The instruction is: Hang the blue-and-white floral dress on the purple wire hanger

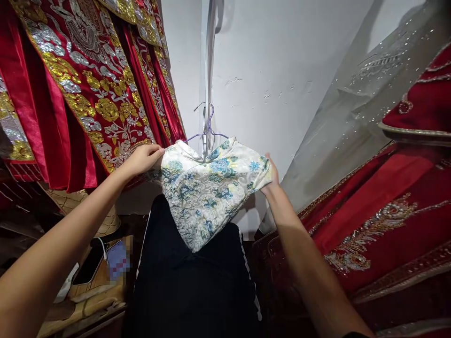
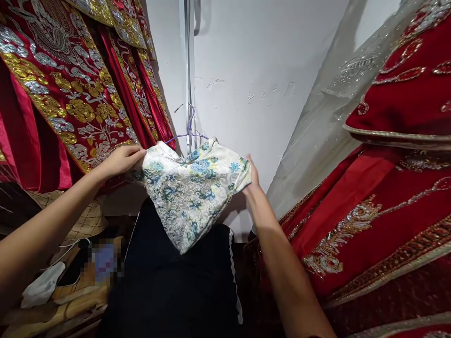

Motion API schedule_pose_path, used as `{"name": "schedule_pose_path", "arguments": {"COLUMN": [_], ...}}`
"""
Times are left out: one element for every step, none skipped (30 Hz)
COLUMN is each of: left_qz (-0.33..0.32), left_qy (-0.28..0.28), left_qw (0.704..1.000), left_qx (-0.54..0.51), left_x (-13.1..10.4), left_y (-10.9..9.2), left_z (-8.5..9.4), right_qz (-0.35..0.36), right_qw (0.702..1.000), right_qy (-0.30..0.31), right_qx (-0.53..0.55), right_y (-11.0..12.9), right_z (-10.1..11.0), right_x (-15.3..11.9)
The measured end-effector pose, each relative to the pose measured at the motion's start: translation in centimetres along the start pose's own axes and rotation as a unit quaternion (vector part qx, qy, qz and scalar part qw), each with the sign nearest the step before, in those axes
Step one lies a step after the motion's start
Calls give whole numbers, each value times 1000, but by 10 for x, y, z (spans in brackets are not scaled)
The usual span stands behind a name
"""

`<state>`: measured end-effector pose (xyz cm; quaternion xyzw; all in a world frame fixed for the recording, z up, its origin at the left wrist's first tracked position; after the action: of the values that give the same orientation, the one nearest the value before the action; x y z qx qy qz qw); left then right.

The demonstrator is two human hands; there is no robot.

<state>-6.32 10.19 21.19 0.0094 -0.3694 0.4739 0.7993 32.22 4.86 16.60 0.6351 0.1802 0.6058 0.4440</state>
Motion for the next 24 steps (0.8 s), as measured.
{"name": "schedule_pose_path", "arguments": {"left_qz": [10, 19, 25, 28, 25, 17, 6, -7, -15, -17, -13, -4, 6, 17, 28, 39, 53, 72, 95, 118, 138, 151, 155, 151], "left_qy": [1, -10, -30, -60, -97, -138, -175, -201, -212, -203, -174, -132, -86, -46, -10, 18, 41, 66, 99, 142, 193, 235, 247, 225], "left_qw": [1000, 1000, 999, 998, 995, 990, 985, 979, 976, 973, 970, 964, 956, 949, 943, 940, 939, 938, 936, 933, 930, 930, 939, 954], "left_qx": [9, 15, 18, 21, 21, 17, 6, -18, -57, -110, -171, -231, -280, -313, -330, -337, -338, -334, -324, -307, -280, -239, -184, -125], "left_x": [-2, -3, -4, -3, -2, -1, 0, 0, -1, -1, -2, -2, -4, -6, -10, -15, -22, -30, -40, -52, -65, -78, -89, -96], "left_y": [4, 7, 7, 5, 1, -6, -15, -25, -37, -48, -60, -73, -85, -96, -105, -113, -117, -119, -117, -113, -107, -99, -90, -80], "left_z": [0, 1, 1, 2, 3, 4, 5, 7, 8, 8, 8, 9, 9, 11, 13, 16, 19, 21, 22, 23, 23, 25, 29, 37], "right_qz": [-20, -48, -76, -98, -108, -105, -92, -76, -62, -49, -37, -27, -15, -3, 8, 31, 68, 108, 147, 176, 191, 192, 182, 166], "right_qw": [1000, 997, 993, 989, 985, 983, 983, 982, 979, 976, 974, 974, 978, 985, 994, 997, 986, 959, 923, 891, 876, 882, 903, 930], "right_qy": [2, 7, 12, 12, 2, -17, -46, -83, -119, -148, -171, -179, -170, -139, -65, 23, 144, 259, 353, 416, 442, 430, 388, 329], "right_qx": [22, 53, 86, 115, 136, 147, 152, 154, 153, 149, 142, 133, 121, 104, 86, 68, 51, 42, 39, 40, 40, 36, 24, 4], "right_y": [-2, -5, -6, -6, -4, 0, 5, 11, 19, 27, 37, 47, 59, 70, 81, 91, 99, 104, 106, 105, 100, 92, 82, 70], "right_z": [4, 7, 8, 9, 10, 11, 12, 12, 11, 8, 4, -2, -10, -20, -32, -45, -59, -71, -79, -84, -86, -86, -84, -81], "right_x": [-1, -1, -1, 0, 1, 4, 6, 6, 3, -2, -12, -25, -41, -59, -76, -93, -110, -125, -136, -141, -140, -132, -120, -106]}}
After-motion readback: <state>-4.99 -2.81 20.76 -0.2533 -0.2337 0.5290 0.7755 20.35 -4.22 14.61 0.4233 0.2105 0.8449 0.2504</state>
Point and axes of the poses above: each hand's wrist, its own x-axis towards the middle knuckle, its own z-axis out of the back of the hand, y = z × x, the point moved 4 cm from there along x, towards the middle knuckle, and after that the axes turned 6 degrees about -y, right-handed, at the moved point
